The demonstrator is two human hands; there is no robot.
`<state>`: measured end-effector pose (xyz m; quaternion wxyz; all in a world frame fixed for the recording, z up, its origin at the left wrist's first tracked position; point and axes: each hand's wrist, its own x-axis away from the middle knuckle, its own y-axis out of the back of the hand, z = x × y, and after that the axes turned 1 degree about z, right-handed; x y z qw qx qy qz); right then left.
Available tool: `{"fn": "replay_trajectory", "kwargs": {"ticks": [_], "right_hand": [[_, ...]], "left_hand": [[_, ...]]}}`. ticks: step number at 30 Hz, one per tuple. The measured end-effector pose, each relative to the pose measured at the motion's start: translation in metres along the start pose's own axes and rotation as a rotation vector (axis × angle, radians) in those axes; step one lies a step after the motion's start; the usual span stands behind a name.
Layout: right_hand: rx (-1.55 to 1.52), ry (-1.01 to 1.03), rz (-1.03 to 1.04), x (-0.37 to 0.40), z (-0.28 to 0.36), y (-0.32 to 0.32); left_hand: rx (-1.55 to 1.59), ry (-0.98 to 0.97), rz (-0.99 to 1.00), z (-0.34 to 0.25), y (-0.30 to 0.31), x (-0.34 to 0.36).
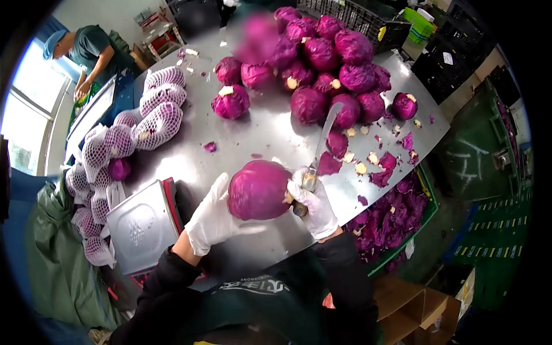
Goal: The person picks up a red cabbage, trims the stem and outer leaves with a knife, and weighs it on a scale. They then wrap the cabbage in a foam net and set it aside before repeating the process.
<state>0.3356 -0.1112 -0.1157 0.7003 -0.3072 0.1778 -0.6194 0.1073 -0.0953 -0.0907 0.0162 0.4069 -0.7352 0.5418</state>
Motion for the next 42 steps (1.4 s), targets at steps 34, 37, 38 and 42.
{"fn": "replay_trajectory", "kwargs": {"ticks": [34,37,38,42], "right_hand": [[0.3,-0.489,-0.31,0.066,-0.072,0.014],[0.266,-0.529,-0.313,0.063,-0.071,0.017],[0.269,-0.537,-0.337,0.063,-0.072,0.018],[0.288,-0.543,-0.223,0.064,-0.073,0.013]], "left_hand": [[-0.891,-0.204,0.069,0.087,0.069,0.012],[-0.319,0.143,-0.235,0.079,0.079,0.018],[-0.258,0.156,-0.341,0.079,0.081,0.019],[-0.814,-0.311,-0.341,0.077,0.057,0.019]]}}
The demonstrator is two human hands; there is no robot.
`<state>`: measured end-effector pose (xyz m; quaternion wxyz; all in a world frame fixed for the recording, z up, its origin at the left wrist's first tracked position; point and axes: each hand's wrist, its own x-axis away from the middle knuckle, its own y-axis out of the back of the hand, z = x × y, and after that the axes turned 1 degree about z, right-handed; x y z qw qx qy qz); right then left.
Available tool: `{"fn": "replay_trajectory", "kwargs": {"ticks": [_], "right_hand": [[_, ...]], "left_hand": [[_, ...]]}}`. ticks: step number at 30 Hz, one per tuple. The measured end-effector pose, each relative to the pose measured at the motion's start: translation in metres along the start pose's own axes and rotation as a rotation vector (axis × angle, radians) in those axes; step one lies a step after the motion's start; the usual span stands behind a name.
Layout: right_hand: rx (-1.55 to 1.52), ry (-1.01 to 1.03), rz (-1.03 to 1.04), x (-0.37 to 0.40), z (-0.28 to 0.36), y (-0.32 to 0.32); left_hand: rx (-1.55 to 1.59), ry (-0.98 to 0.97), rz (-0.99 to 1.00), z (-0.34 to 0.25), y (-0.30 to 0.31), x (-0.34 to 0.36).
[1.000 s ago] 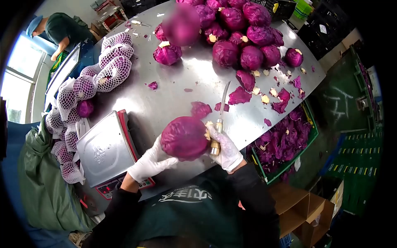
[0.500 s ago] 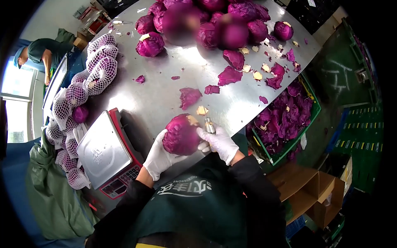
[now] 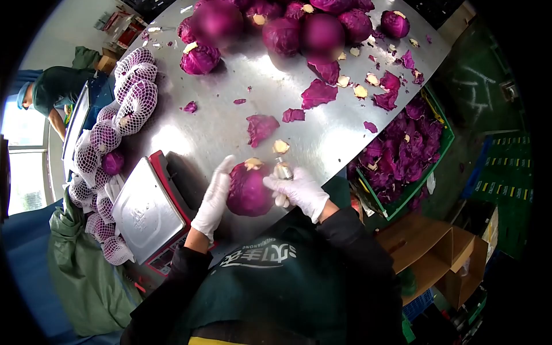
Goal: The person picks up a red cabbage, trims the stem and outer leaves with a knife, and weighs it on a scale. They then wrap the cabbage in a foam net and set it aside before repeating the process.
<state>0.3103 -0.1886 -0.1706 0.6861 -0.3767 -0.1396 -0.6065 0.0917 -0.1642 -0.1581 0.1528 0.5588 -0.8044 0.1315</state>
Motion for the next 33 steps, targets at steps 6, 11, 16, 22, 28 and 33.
{"fn": "replay_trajectory", "kwargs": {"ticks": [6,11,16,22,28,33], "right_hand": [[-0.073,0.194,-0.062,0.029,0.001,0.007],[0.631,0.547,-0.426,0.054,-0.029,0.017],[1.107,0.722,-0.439,0.065,-0.035,0.012],[1.346,0.598,-0.293,0.063,-0.035,0.016],[1.419,0.459,-0.328,0.046,-0.027,0.016],[1.341,0.26,-0.285,0.008,-0.025,0.038]], "left_hand": [[-0.347,-0.126,0.08,0.013,-0.017,0.004],[-0.618,-0.162,0.036,0.013,-0.036,0.008],[-0.557,-0.172,0.016,0.011,-0.041,0.004],[-0.51,-0.173,0.052,0.01,-0.046,0.001],[-0.58,-0.147,-0.015,0.009,-0.048,0.001],[-0.887,-0.481,0.098,0.003,-0.055,0.016]]}}
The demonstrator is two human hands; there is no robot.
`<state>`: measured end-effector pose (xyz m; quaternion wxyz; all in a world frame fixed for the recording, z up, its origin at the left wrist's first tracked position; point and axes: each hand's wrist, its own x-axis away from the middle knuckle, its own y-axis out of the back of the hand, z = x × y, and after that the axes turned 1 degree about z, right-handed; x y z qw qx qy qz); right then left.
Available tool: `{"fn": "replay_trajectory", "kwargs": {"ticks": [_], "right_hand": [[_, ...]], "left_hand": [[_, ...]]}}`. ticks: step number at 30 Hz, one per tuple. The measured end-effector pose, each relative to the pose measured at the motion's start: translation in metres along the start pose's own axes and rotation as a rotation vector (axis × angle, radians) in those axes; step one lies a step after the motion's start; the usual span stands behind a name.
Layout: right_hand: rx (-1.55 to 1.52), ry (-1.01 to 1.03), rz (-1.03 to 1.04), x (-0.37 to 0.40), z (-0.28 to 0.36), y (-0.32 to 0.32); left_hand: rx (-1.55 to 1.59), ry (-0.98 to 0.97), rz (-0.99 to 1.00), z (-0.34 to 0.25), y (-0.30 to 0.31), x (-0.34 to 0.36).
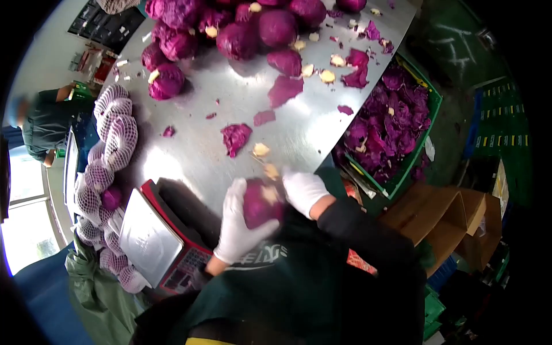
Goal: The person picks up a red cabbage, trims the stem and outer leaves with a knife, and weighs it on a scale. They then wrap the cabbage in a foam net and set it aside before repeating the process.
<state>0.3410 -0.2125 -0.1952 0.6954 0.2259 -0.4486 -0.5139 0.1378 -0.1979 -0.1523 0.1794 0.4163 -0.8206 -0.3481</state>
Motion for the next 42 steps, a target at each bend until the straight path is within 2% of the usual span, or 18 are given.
{"fn": "replay_trajectory", "kwargs": {"ticks": [2,4,6,8,10,13,14,16,19,23,26,30,33,36,42], "right_hand": [[-0.277,0.098,-0.061,0.001,0.006,0.003],[-0.591,0.105,-0.051,0.011,0.015,0.003],[-0.846,0.082,-0.063,0.011,0.018,-0.015],[-0.863,0.068,-0.192,0.01,0.029,-0.018],[-0.728,0.162,-0.337,0.008,0.034,-0.007],[-0.537,0.3,-0.437,0.0,0.034,0.005],[-0.559,0.315,-0.404,-0.001,0.035,0.009],[-0.454,0.413,-0.503,-0.004,0.027,0.001],[-0.332,0.285,-0.469,0.018,0.027,0.009],[-0.066,0.261,-0.379,0.031,0.042,0.016],[0.016,0.225,-0.331,0.025,0.043,0.016],[0.135,0.205,-0.345,0.018,0.046,0.024],[0.15,0.177,-0.427,0.013,0.046,0.021],[0.034,0.128,-0.469,0.007,0.044,0.014],[-0.101,-0.046,-0.369,-0.006,0.034,0.032]], "left_hand": [[0.04,0.037,0.006,0.002,-0.003,0.005],[0.145,0.202,-0.024,0.002,0.002,0.014],[0.38,0.246,0.003,0.018,0.002,0.019],[0.47,0.22,-0.036,0.022,0.002,0.016],[0.482,0.149,-0.1,0.023,0.002,0.008],[0.393,0.086,-0.194,0.025,-0.005,-0.003],[0.356,0.072,-0.226,0.029,-0.009,-0.008],[0.41,0.088,-0.235,0.036,-0.017,-0.006],[0.407,0.125,-0.232,0.038,-0.018,-0.004],[0.375,0.159,-0.192,0.032,-0.014,-0.01],[0.533,0.218,-0.192,0.027,-0.013,-0.013],[0.359,0.106,-0.202,0.029,-0.015,-0.019],[0.241,0.086,-0.21,0.027,-0.016,-0.021],[0.16,0.073,-0.192,0.024,-0.014,-0.025],[-0.009,0.041,-0.14,0.014,-0.014,-0.035]]}}
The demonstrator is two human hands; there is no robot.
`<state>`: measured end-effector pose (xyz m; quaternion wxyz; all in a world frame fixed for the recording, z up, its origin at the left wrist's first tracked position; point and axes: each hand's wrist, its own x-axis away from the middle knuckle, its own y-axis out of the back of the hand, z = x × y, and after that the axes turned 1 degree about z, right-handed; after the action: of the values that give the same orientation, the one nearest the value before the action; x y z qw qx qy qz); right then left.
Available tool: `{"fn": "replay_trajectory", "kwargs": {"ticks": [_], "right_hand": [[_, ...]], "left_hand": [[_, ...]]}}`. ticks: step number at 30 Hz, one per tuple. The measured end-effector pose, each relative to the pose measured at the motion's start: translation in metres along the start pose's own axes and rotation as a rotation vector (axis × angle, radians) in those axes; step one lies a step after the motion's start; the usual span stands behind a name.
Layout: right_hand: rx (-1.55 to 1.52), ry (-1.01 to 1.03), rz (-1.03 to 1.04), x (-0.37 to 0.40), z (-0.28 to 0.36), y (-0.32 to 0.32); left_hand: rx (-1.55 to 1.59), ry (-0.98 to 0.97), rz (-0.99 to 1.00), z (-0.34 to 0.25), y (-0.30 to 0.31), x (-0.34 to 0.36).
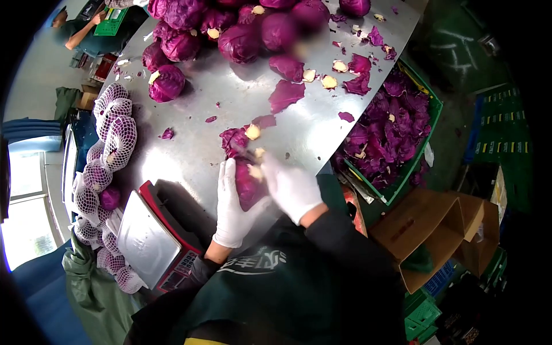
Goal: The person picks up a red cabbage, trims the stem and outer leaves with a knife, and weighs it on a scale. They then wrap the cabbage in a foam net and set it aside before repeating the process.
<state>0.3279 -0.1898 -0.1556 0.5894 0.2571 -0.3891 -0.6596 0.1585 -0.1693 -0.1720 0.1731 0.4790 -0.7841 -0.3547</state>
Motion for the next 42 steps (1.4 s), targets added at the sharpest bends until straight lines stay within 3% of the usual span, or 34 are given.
{"fn": "replay_trajectory", "kwargs": {"ticks": [2,4,6,8,10,13,16,18,20,22,24,26,27,30,33,35,37,39,42], "right_hand": [[-0.181,-0.118,-0.008,-0.022,-0.045,-0.02],[-0.283,-0.008,-0.039,-0.031,-0.072,-0.041],[-0.418,-0.134,0.099,-0.028,-0.054,-0.026],[-0.493,-0.17,0.177,-0.029,-0.036,-0.018],[-0.595,-0.148,0.151,-0.024,-0.03,-0.028],[-0.482,-0.009,0.09,-0.017,-0.008,-0.019],[-0.456,-0.07,-0.053,-0.024,0.0,-0.024],[-0.307,-0.269,0.059,-0.051,-0.016,-0.024],[-0.611,-0.171,-0.168,-0.063,-0.048,-0.047],[-0.664,-0.185,-0.048,-0.041,-0.013,-0.006],[-0.573,-0.139,0.213,-0.012,0.008,0.007],[-0.524,0.191,0.002,0.013,0.023,-0.011],[-0.434,0.15,0.046,0.019,0.026,-0.019],[-0.564,0.113,0.032,0.023,0.022,-0.034],[-0.295,0.247,0.001,0.027,0.021,-0.023],[-0.176,0.37,-0.088,0.03,0.012,-0.031],[-0.099,0.453,-0.129,0.032,0.003,-0.038],[-0.234,0.351,-0.046,0.028,0.005,-0.033],[-0.341,0.222,0.04,0.02,0.016,-0.021]], "left_hand": [[-0.12,-0.065,0.041,-0.016,0.002,0.003],[0.001,-0.087,0.004,-0.006,0.0,0.007],[0.076,-0.063,0.054,0.004,0.014,0.01],[0.344,-0.064,0.076,0.043,0.021,0.03],[0.567,0.061,0.099,0.047,0.027,0.04],[0.512,0.045,0.02,0.026,0.036,0.035],[0.306,0.145,0.028,0.023,0.03,0.031],[0.246,0.117,0.033,0.022,0.032,0.032],[0.249,0.111,0.027,0.026,0.032,0.032],[0.329,0.107,-0.012,0.025,0.033,0.029],[0.424,0.109,-0.033,0.023,0.03,0.029],[0.27,0.121,-0.058,0.022,0.027,0.033],[0.191,0.127,-0.065,0.022,0.026,0.036],[0.294,0.167,-0.055,0.02,0.028,0.035],[0.514,0.247,-0.037,0.004,0.031,0.03],[0.356,0.091,-0.079,0.013,0.027,0.028],[0.36,0.158,-0.104,0.015,0.022,0.034],[0.512,0.229,-0.08,0.002,0.028,0.027],[0.229,0.182,-0.14,0.015,0.018,0.034]]}}
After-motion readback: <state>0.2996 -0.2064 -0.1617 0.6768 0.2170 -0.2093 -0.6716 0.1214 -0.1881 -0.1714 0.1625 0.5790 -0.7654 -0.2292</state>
